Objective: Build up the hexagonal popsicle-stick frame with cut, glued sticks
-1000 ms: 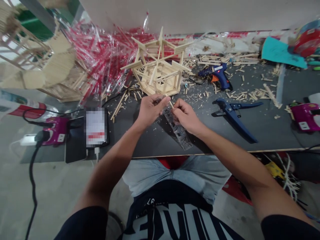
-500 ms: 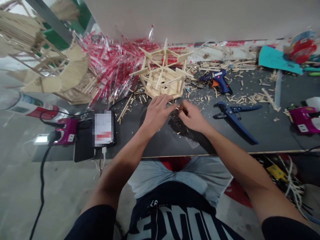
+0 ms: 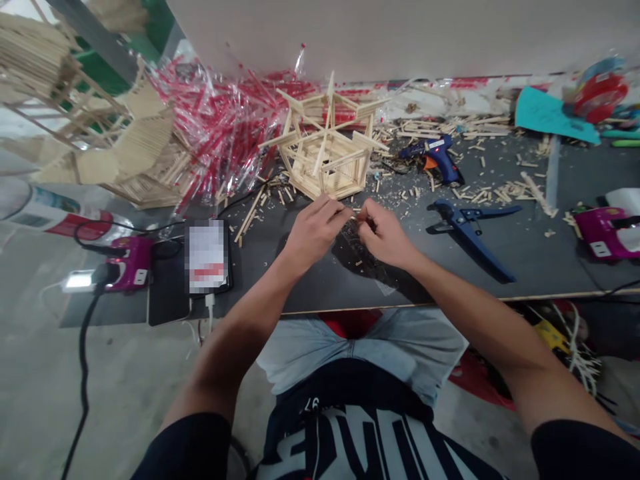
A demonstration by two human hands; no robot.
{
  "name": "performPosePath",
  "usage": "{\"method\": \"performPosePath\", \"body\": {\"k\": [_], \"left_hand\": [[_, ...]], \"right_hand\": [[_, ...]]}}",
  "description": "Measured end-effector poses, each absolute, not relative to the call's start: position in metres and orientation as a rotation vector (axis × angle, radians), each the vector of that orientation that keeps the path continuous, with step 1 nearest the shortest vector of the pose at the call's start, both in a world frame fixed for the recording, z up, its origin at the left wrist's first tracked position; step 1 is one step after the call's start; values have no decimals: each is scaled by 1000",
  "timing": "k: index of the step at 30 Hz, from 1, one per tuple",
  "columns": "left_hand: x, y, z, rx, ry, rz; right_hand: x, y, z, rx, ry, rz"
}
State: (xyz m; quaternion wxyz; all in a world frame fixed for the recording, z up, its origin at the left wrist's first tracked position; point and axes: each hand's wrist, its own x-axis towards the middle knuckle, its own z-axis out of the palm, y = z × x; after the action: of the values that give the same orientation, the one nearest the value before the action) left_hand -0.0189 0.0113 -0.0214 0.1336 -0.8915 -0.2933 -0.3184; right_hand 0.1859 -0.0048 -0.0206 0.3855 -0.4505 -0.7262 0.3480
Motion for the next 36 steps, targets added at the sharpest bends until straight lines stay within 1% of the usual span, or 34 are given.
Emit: {"method": "performPosePath", "body": {"k": [4, 6, 8, 10, 14, 17, 20, 22, 27, 32, 36], "left_hand": [[-23, 12, -20, -2647, -874, -983], [-25, 13, -20, -2654, -919, -1018], [-25, 13, -20, -2666, -994, -1055], [-24, 12, -19, -2677, -1046, -1102], [-19, 8, -16, -2666, -1052, -1196], [-16, 6, -14, -2675, -1020, -1224], [-12, 5, -15, -2629, -912, -1282], [-9, 4, -16, -2604, -865, -1346], [-3, 2, -22, -2684, -1017, -1380], [-3, 3, -26, -2710, -1107, -1368], [-3, 2, -25, -2700, -1138, -1390]], "right_hand": [[183, -8, -10, -1219, -1787, 1011], [193, -10, -1, -1248, -1755, 1094], [214, -14, 8, -1290, -1726, 1093], [244, -22, 15, -1392, -1719, 925], [316, -41, 12, -1714, -1847, 379], [361, -55, -1, -1887, -1973, 226], [390, -63, -16, -2022, -2039, 255], [402, -64, -23, -2011, -2053, 270], [418, -52, -33, -1904, -2075, 201], [424, -49, -24, -1973, -2041, 234], [398, -67, -8, -2094, -1865, 302]]}}
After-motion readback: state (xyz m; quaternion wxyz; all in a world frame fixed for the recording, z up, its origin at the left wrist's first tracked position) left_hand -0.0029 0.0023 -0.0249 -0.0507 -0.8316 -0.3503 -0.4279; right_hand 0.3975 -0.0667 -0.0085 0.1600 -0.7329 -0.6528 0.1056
